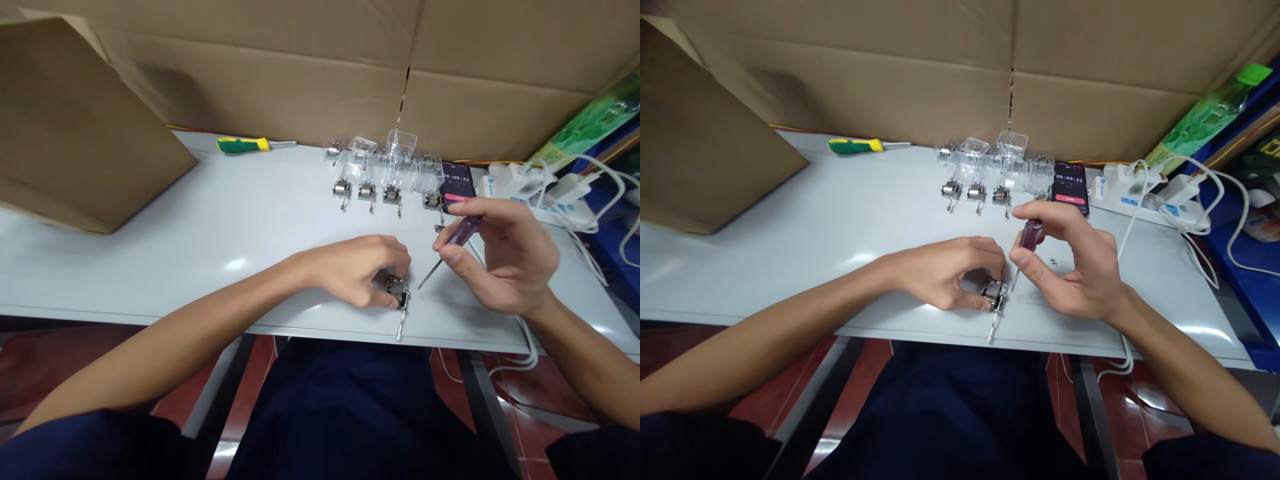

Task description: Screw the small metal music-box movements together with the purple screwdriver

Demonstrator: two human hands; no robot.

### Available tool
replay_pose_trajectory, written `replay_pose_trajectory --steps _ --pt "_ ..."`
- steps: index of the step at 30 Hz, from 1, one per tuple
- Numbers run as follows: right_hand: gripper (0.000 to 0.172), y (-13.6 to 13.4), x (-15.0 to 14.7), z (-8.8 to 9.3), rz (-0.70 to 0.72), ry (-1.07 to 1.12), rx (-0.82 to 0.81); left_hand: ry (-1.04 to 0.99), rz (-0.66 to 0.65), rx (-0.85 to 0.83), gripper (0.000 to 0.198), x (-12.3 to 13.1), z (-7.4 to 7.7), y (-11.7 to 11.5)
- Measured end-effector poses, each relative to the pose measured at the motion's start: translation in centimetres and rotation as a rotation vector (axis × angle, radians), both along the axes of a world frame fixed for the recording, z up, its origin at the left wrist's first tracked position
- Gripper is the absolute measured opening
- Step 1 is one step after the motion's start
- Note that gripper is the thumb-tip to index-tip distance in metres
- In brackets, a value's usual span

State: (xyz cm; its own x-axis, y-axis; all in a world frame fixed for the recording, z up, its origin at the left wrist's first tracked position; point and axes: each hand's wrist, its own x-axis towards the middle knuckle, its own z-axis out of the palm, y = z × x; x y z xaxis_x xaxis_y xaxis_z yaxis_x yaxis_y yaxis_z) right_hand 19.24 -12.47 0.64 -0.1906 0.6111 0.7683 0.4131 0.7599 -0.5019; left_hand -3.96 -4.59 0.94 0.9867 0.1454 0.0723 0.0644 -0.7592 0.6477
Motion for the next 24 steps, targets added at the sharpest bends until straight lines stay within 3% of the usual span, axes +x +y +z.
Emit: replay_pose_trajectory --steps 5,12,19,24 --pt "0.068 -0.8 -0.6 0.3 0.131 -0.037 -0.060 0.001 0.013 -0.047 0.021 0.0 0.1 0.0" --pt "0.066 -1.2 -0.7 0.5 0.124 -0.076 -0.092 0.007 0.019 -0.051 0.018 0.1 0.2 -0.2" --pt "0.041 -1.4 -0.8 2.1 0.046 -0.442 -0.436 0.029 0.256 0.245 0.035 -0.1 -0.4 0.6" --pt "0.009 -0.5 -0.5 2.1 -0.028 -0.672 -0.598 0.020 0.274 0.308 0.052 -0.3 -0.6 1.2"
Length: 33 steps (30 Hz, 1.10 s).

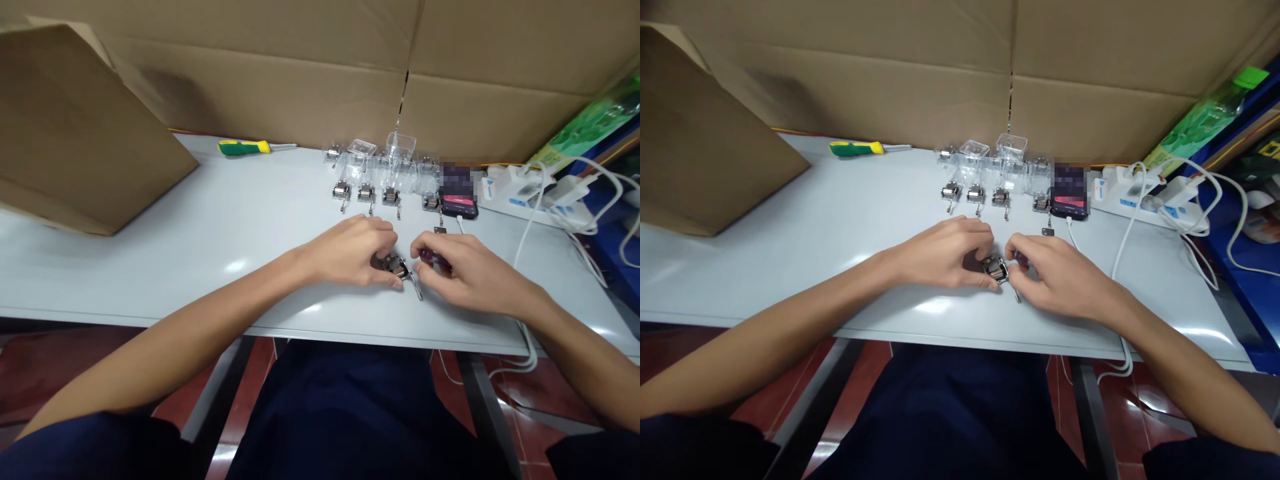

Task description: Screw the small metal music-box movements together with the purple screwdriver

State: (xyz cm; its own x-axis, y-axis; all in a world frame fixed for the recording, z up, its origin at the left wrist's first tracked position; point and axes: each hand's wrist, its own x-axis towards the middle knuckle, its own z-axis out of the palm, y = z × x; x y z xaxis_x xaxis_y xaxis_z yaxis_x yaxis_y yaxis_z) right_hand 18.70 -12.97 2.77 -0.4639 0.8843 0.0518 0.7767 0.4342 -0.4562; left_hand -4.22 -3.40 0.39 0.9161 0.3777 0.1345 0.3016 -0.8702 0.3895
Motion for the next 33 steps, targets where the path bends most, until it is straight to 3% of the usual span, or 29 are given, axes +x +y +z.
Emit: replay_pose_trajectory --steps 1,6,17,20,25,28,33 --pt "0.003 0.1 0.1 -0.1 0.018 -0.031 -0.034 -0.010 -0.007 -0.020 0.052 0.0 0.1 0.0" --pt "0.014 0.2 0.4 -0.3 0.078 -0.120 -0.171 -0.020 -0.078 -0.145 0.034 -0.2 0.9 -0.6" --pt "0.007 0.7 1.4 -0.5 0.061 -0.185 -0.143 0.068 -0.094 -0.208 0.025 -0.2 0.8 -0.4" --pt "0.007 0.5 1.0 -0.2 0.047 -0.145 -0.106 0.071 -0.074 -0.210 0.024 -0.2 0.8 -0.6" --pt "0.023 0.6 -0.4 -1.0 -0.106 0.002 -0.047 0.051 -0.069 -0.207 0.023 0.0 0.6 -0.8" --pt "0.024 1.1 -0.8 -1.7 -0.162 0.060 -0.102 0.036 -0.089 -0.203 0.021 0.0 0.5 -0.8" --pt "0.026 1.6 -0.6 -1.7 -0.134 0.164 -0.267 0.027 -0.126 -0.216 0.026 0.1 0.5 -0.6"
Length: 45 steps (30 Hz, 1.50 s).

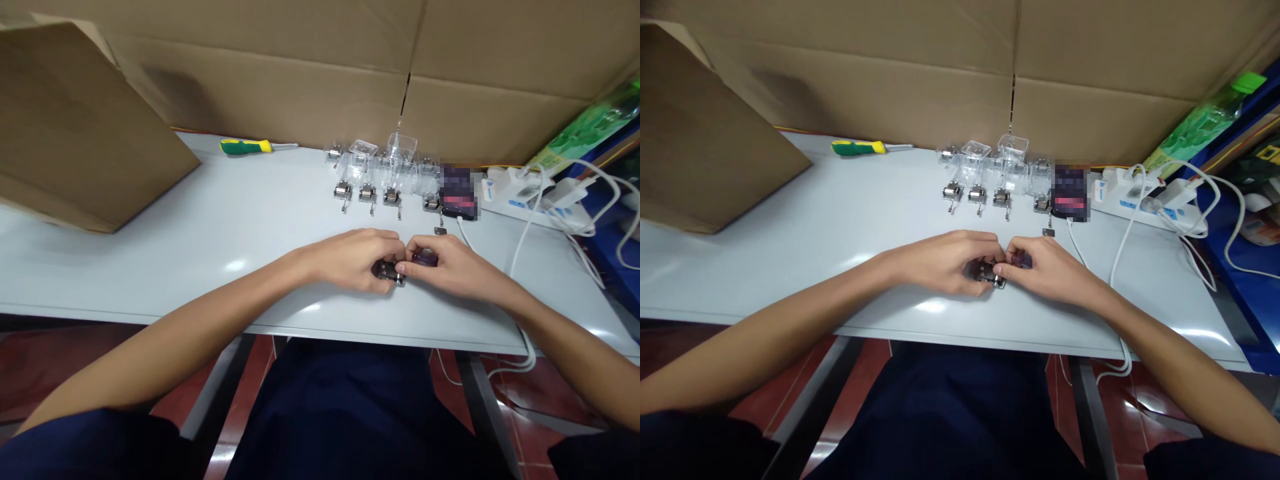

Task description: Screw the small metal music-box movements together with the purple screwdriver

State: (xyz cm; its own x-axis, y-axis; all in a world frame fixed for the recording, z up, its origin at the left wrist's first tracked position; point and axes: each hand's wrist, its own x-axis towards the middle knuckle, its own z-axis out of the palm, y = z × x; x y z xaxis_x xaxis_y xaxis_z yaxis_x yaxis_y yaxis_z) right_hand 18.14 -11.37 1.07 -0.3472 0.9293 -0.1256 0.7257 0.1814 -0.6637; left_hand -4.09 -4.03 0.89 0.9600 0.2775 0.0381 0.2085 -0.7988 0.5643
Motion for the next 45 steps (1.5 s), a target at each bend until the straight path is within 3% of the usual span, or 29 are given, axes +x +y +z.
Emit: replay_pose_trajectory --steps 17,26,45 --pt "0.027 0.5 0.1 -0.7 0.047 0.099 -0.076 0.013 0.005 -0.015 0.028 0.1 0.0 -0.1" --pt "0.028 1.8 1.0 -1.3 0.123 0.267 -0.215 0.009 0.002 0.009 0.027 0.2 -0.1 -0.2" --pt "0.025 2.1 1.0 -0.6 0.138 0.229 -0.262 0.018 0.014 0.041 0.021 0.2 -0.1 -0.2"
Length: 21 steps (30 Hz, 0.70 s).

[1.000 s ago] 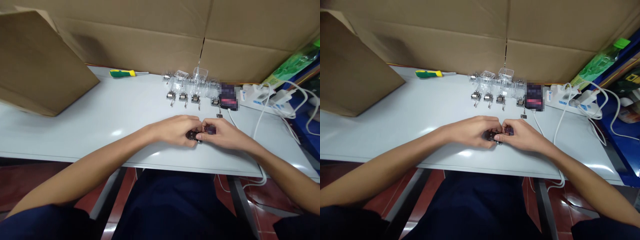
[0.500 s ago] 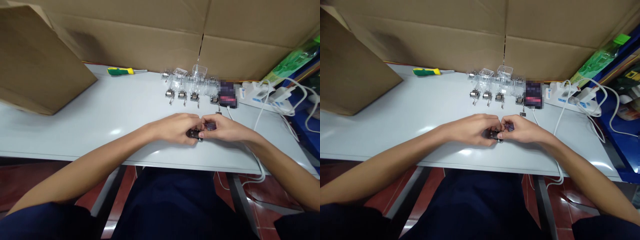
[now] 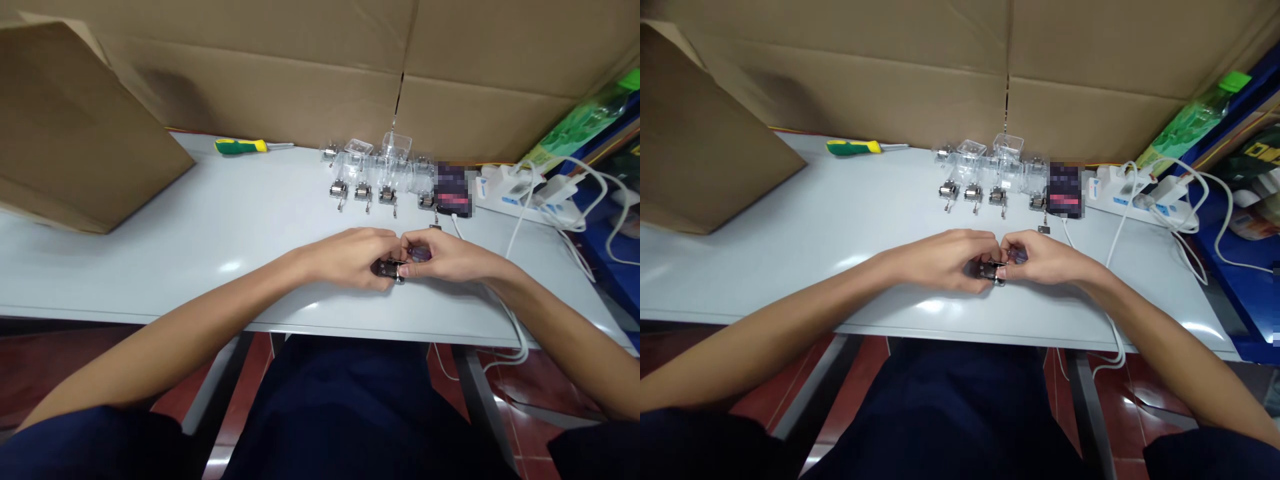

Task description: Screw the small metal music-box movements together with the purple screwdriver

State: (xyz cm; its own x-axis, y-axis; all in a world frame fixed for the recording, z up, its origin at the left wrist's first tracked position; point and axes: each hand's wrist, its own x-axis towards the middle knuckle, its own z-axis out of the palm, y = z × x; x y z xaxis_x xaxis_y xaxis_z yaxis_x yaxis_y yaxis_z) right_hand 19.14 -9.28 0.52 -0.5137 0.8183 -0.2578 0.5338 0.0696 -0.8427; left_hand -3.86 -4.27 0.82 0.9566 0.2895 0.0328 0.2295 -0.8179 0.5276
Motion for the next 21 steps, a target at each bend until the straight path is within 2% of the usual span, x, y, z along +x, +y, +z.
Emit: replay_pose_trajectory --steps 8,21 --pt "0.018 -0.14 -0.03 -0.27 -0.005 -0.046 0.040 0.003 0.010 -0.033 0.024 0.12 0.02 0.00" --pt "0.016 -0.49 0.31 0.52 0.032 -0.051 0.055 0.005 0.022 -0.039 0.022 0.03 0.05 -0.04"
